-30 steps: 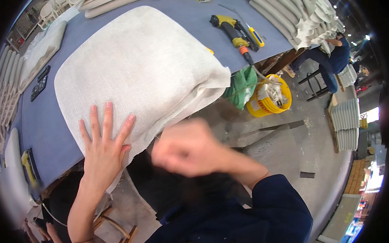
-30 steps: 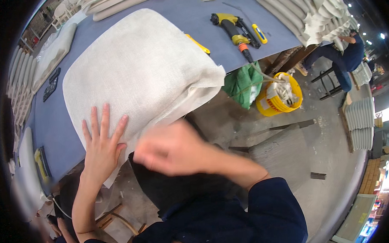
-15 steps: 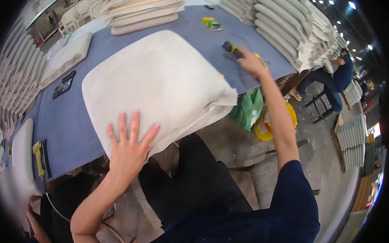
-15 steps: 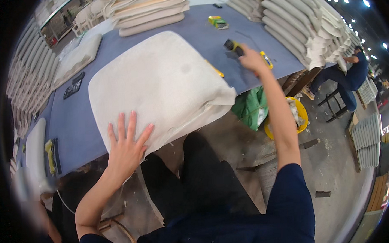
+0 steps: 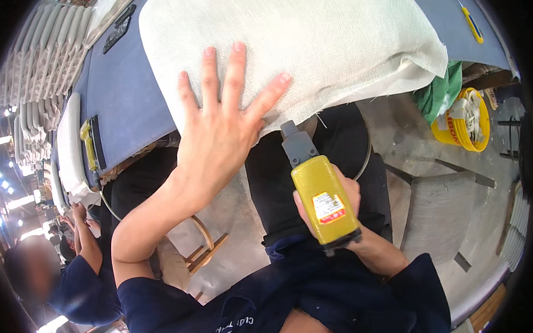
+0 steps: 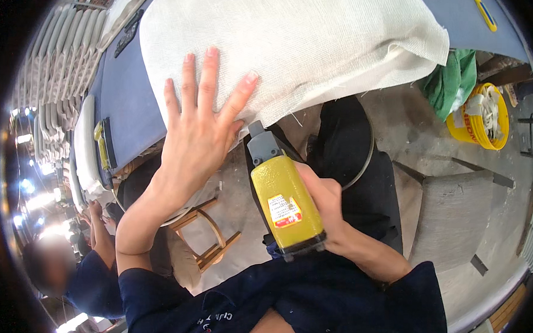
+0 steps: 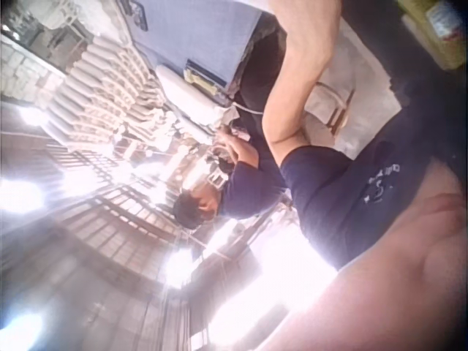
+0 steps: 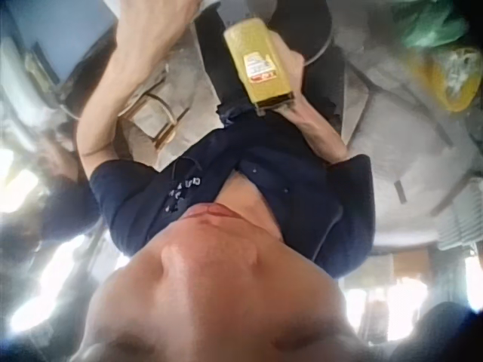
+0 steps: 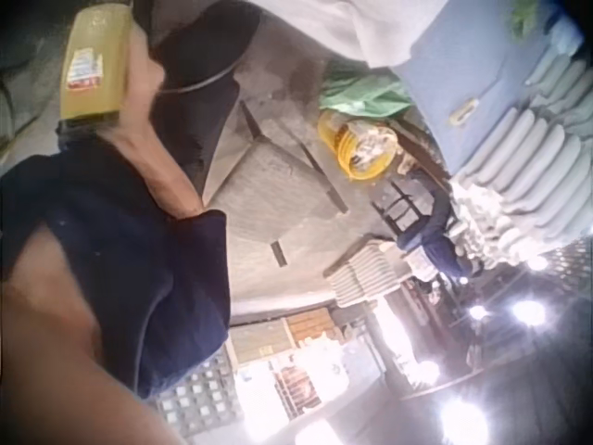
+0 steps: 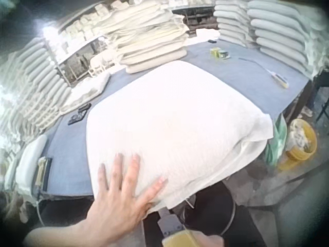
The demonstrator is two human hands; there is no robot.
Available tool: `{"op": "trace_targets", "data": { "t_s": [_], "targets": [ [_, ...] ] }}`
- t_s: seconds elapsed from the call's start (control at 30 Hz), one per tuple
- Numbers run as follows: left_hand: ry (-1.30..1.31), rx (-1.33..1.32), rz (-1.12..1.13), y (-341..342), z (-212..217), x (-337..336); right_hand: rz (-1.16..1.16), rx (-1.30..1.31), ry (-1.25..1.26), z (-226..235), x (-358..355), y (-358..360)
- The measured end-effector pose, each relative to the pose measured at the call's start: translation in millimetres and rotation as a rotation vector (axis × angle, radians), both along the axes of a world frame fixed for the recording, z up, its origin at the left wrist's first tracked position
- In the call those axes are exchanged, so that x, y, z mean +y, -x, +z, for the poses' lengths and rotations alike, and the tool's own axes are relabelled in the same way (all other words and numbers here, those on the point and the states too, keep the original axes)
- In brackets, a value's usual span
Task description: The person handles a white foam cushion, inserts a cylindrical bolster into its cover, and staples the cover to the cushion base. They then stuff loose batting into the cover, smooth the fabric, and use a screwdriver to tuck and secure the edges. The process is repeated for multiple cushions at a workbench.
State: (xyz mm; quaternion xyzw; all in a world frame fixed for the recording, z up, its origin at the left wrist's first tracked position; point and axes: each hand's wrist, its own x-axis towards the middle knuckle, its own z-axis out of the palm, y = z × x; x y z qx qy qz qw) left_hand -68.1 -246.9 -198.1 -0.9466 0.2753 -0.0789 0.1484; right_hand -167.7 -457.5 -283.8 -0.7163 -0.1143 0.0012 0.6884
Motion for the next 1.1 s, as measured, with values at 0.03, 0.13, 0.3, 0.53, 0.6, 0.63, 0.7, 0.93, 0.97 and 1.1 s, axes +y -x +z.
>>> {"op": "trace_targets", "data": {
  "t_s": [0.03, 0.13, 0.3, 0.53, 0.6, 0.63, 0.7, 0.93, 0.97, 1.1],
  "targets": [
    [0.001, 0.0, 0.002, -0.6, 0.3, -0.8, -0.056, -0.05, 0.064, -5.0, 8.7, 0.9],
    [0.008, 0.002, 0.014, -1.5, -0.4, -3.3, -0.043, -0.008, 0.017, -13.5, 21.6, -10.6],
    [0.01, 0.017, 0.028, -3.1, -1.3, -5.1, -0.016, 0.036, -0.06, -23.4, 36.3, -12.6],
    [0.027, 0.016, 0.018, -2.6, -4.2, -1.5, 0.015, 0.176, -0.182, -33.9, 45.2, -15.0],
    [0.023, 0.037, 0.029, -0.1, 0.8, -2.2, 0.031, 0.615, -0.555, -36.1, 51.9, -12.8],
    [0.014, 0.029, 0.026, -0.6, 1.0, -4.3, 0.011, 0.793, -0.686, -41.1, 51.7, -14.2],
    [0.002, 0.005, 0.021, -1.3, 0.9, -0.4, 0.047, 0.615, -0.478, -49.4, 51.7, -12.8],
    [0.071, -0.037, -0.021, 6.6, 4.0, 6.5, -0.001, -0.311, 0.254, 65.4, -53.8, -47.2],
    [0.088, -0.08, -0.013, 7.8, 0.1, 4.1, -0.083, -0.413, 0.297, 76.0, -75.8, -64.4],
    [0.175, -0.192, 0.127, 22.2, -15.8, -13.7, -0.48, -0.684, 0.645, 135.4, -145.5, -151.6]
  ]
}}
